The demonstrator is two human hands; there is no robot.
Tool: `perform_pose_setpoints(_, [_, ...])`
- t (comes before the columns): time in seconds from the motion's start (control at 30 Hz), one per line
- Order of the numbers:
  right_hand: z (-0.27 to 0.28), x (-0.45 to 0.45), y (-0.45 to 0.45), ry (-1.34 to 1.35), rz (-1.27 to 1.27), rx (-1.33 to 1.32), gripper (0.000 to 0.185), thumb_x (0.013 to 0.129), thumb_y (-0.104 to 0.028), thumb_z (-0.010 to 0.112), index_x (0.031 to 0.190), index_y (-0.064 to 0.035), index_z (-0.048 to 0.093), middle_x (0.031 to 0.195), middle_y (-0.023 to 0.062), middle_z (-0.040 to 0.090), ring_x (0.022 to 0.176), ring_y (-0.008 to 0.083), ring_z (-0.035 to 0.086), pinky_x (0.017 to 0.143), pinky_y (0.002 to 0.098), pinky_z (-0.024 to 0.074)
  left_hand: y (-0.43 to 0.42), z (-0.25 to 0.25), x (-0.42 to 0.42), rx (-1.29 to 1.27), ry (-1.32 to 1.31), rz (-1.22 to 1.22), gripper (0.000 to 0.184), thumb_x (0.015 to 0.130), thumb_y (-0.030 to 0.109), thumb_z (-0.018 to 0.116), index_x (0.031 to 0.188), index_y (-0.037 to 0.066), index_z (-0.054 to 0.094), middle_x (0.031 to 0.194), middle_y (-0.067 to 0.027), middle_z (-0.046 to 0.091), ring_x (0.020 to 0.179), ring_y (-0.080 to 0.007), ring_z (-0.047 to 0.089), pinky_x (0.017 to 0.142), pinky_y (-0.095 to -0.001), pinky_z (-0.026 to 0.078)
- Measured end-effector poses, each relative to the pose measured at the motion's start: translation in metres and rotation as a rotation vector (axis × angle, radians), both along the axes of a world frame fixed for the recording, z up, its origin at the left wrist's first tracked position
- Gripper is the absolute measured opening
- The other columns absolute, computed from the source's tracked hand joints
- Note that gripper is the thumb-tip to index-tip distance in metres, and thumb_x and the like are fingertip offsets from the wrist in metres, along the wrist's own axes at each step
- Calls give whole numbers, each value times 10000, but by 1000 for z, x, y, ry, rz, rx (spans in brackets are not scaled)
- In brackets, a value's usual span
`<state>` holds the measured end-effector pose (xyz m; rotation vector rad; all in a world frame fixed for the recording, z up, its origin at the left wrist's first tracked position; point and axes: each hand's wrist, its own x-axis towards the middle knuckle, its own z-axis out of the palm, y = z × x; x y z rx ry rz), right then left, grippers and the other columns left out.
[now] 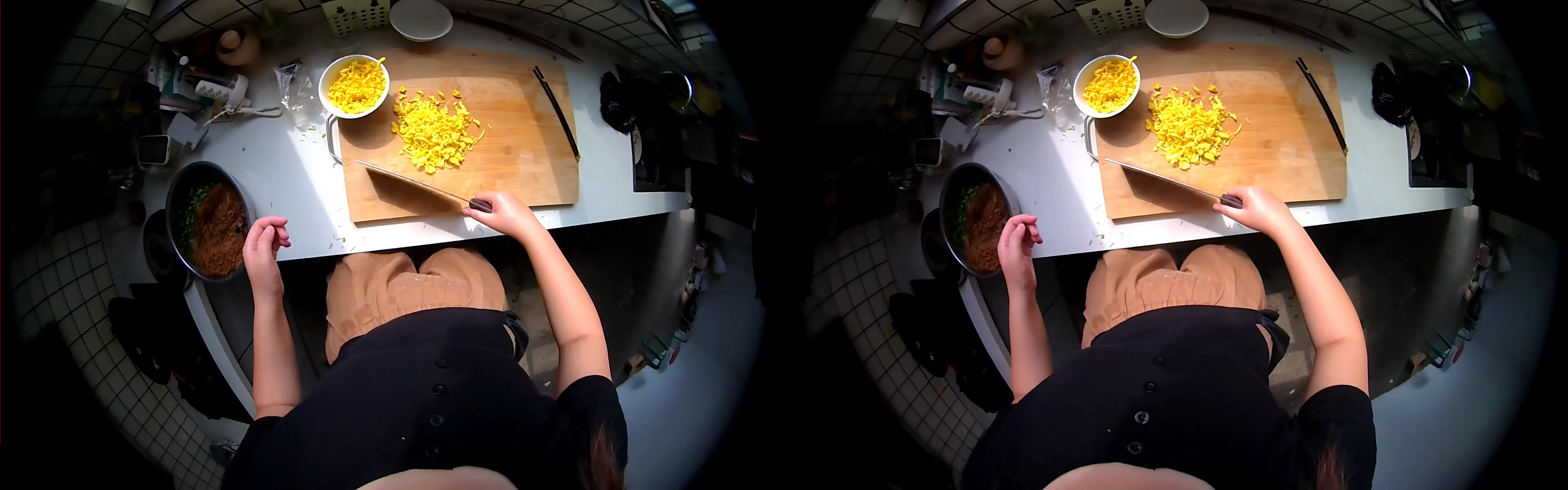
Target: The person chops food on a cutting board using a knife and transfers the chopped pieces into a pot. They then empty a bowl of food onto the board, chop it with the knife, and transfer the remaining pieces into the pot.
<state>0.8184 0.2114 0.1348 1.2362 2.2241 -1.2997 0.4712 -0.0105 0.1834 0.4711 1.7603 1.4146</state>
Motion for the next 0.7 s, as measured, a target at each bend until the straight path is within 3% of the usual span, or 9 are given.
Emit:
perform_pose_setpoints(0.03, [-7, 3, 7, 16, 0, -6, 405, 821, -426, 653, 774, -26, 605, 680, 181, 604, 629, 333, 578, 594, 371, 458, -1, 1, 4, -12, 7, -2, 224, 942, 113, 398, 967, -1, 590, 775, -8, 536, 717, -79, 498, 683, -225, 429])
perform_pose_setpoints(0.17, [-12, 9, 42, 50, -4, -6, 374, 822, -383, 663, 776, -14, 618, 675, 174, 607, 607, 305, 573, 593, 374, 457, -3, 1, 18, -14, -26, 52, 230, 936, 89, 390, 950, -6, 599, 778, -11, 535, 713, -79, 485, 675, -216, 420])
perform_pose_setpoints(0.43, [-4, 15, 57, 17, 13, 77, 346, 820, -351, 658, 786, -8, 618, 699, 184, 613, 636, 343, 576, 590, 378, 457, 7, 0, 40, -43, -25, 62, 224, 936, 90, 393, 942, -1, 598, 772, -9, 537, 704, -74, 488, 665, -206, 419])
perform_pose_setpoints(0.53, [10, 28, 40, 190, -65, 172, 338, 853, -305, 647, 760, 7, 558, 589, 123, 533, 523, 218, 480, 531, 342, 407, 12, 0, 46, -37, -24, 51, 214, 938, 101, 398, 955, -6, 582, 759, -10, 529, 696, -81, 500, 665, -218, 434])
perform_pose_setpoints(0.63, [28, 30, 30, 119, -483, -130, 309, 879, -292, 628, 791, -7, 549, 575, 39, 503, 524, 135, 457, 507, 297, 389, 16, -7, 54, -55, -72, 45, 214, 938, 102, 398, 948, -6, 583, 759, -11, 529, 693, -83, 496, 660, -217, 430])
perform_pose_setpoints(0.67, [9, 41, 31, 233, -404, 49, 300, 897, -300, 610, 802, -27, 532, 595, -26, 457, 529, 71, 414, 478, 257, 358, 20, -8, 58, -64, -101, 43, 212, 936, 100, 408, 943, 0, 595, 768, -9, 529, 701, -79, 474, 665, -212, 407])
perform_pose_setpoints(0.7, [8, 42, 35, 232, -445, 58, 303, 898, -302, 609, 795, -28, 527, 596, -28, 447, 522, 70, 404, 471, 255, 352, 23, -11, 61, -58, -119, 32, 213, 936, 100, 408, 944, -2, 595, 768, -10, 531, 704, -82, 474, 669, -214, 405])
